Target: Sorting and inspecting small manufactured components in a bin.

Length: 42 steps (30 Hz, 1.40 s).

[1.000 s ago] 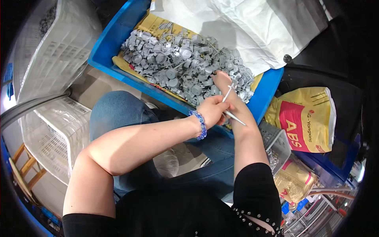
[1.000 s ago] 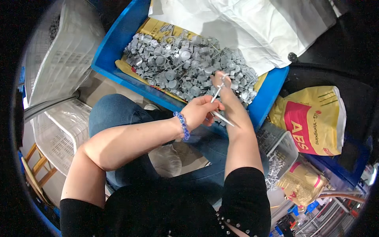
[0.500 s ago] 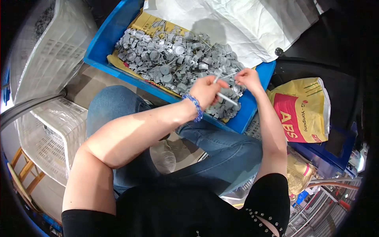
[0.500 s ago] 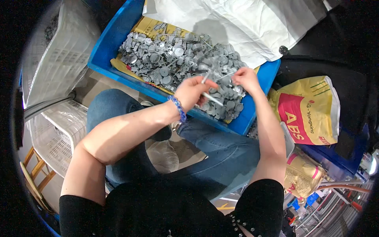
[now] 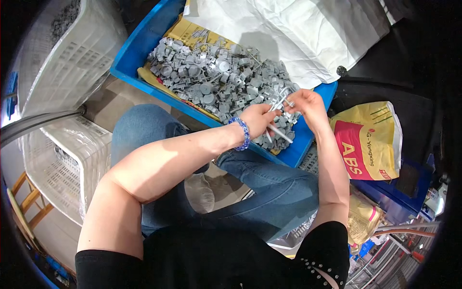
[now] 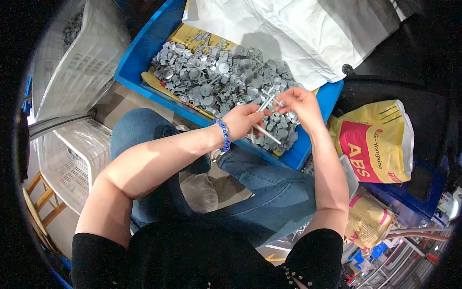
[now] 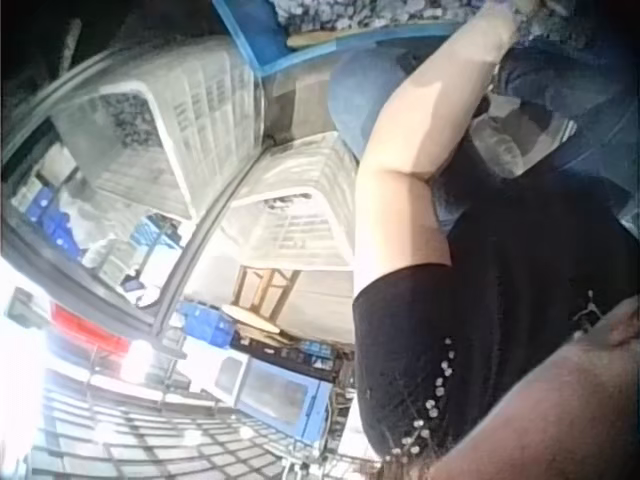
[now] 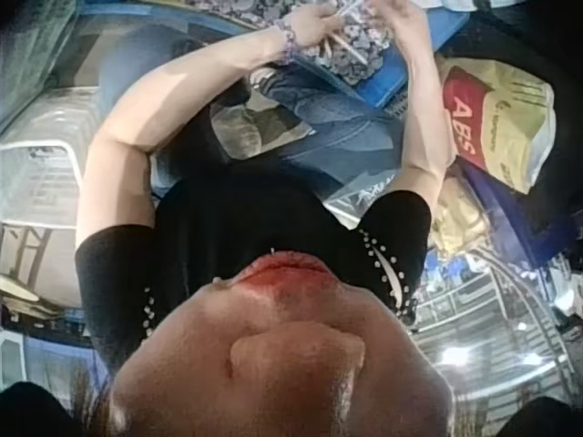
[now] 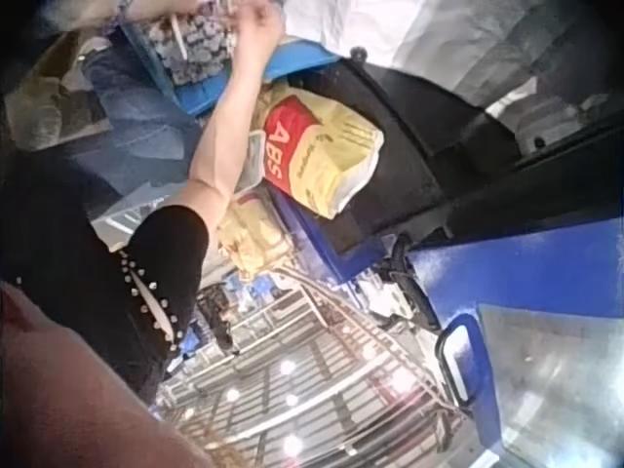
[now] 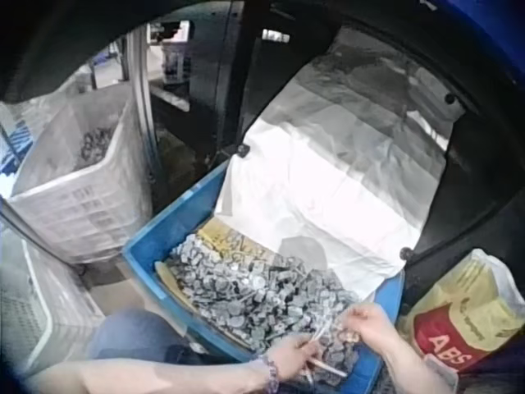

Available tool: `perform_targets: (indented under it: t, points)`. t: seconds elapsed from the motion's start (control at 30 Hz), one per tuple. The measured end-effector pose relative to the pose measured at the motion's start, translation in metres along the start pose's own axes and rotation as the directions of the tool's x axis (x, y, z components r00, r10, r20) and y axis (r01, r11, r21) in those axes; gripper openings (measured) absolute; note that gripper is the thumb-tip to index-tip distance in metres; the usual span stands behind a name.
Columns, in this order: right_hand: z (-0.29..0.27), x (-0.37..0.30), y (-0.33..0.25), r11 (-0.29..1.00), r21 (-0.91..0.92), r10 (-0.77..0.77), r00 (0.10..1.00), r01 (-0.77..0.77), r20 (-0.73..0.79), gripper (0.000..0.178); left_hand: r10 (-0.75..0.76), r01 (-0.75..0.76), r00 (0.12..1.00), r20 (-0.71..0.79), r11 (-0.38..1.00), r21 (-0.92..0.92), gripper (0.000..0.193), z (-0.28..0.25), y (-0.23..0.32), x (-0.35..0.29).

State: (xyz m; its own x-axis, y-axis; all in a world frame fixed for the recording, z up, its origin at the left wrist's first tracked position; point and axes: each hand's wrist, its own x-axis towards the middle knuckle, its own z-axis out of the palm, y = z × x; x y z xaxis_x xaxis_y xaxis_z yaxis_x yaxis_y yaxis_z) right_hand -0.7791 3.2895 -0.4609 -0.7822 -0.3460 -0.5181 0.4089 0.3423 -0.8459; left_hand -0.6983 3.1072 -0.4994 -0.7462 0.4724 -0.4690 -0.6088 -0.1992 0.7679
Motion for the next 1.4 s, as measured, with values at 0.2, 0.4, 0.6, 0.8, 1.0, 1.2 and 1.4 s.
perform_targets:
  t: [0.2, 0.4, 0.6, 0.8, 1.0, 1.2, 1.4]
  points:
    - [0.055, 0.104, 0.062, 0.805, -0.252, -0.46, 0.833, 0.537, 0.307, 0.031, 0.181, -0.293, 0.933, -0.311, 0.884, -0.365, 0.022, -0.016, 0.025, -0.01]
    - [0.155, 0.174, 0.132, -0.025, -0.866, -0.519, 0.734, 0.499, 0.438, 0.037, 0.15, -0.239, 0.962, -0.23, 0.869, -0.433, 0.02, -0.003, 0.027, -0.003]
    - [0.106, 0.166, 0.102, 0.013, -0.936, -0.267, 0.903, 0.352, 0.336, 0.014, 0.172, -0.231, 0.969, -0.175, 0.883, -0.408, 0.015, -0.007, 0.032, -0.007]
    - [-0.009, 0.073, 0.056, 0.075, -0.923, -0.492, 0.819, 0.378, 0.295, 0.015, 0.314, -0.366, 0.916, -0.251, 0.91, -0.194, 0.023, -0.003, 0.012, 0.009]
    - [0.012, 0.024, -0.002, 0.743, -0.565, -0.449, 0.893, 0.359, -0.023, 0.015, 0.106, -0.111, 0.877, -0.469, 0.994, 0.017, 0.028, -0.017, -0.001, 0.018]
    - [0.006, 0.059, 0.015, 0.944, -0.084, -0.324, 0.945, 0.319, -0.043, 0.018, -0.061, -0.001, 0.99, -0.129, 0.902, -0.432, 0.025, -0.006, 0.009, 0.003]
    - [0.057, 0.161, 0.138, 0.665, -0.701, -0.263, 0.959, 0.258, 0.104, 0.039, 0.239, -0.31, 0.949, -0.203, 0.822, -0.479, 0.022, 0.004, 0.025, 0.005]
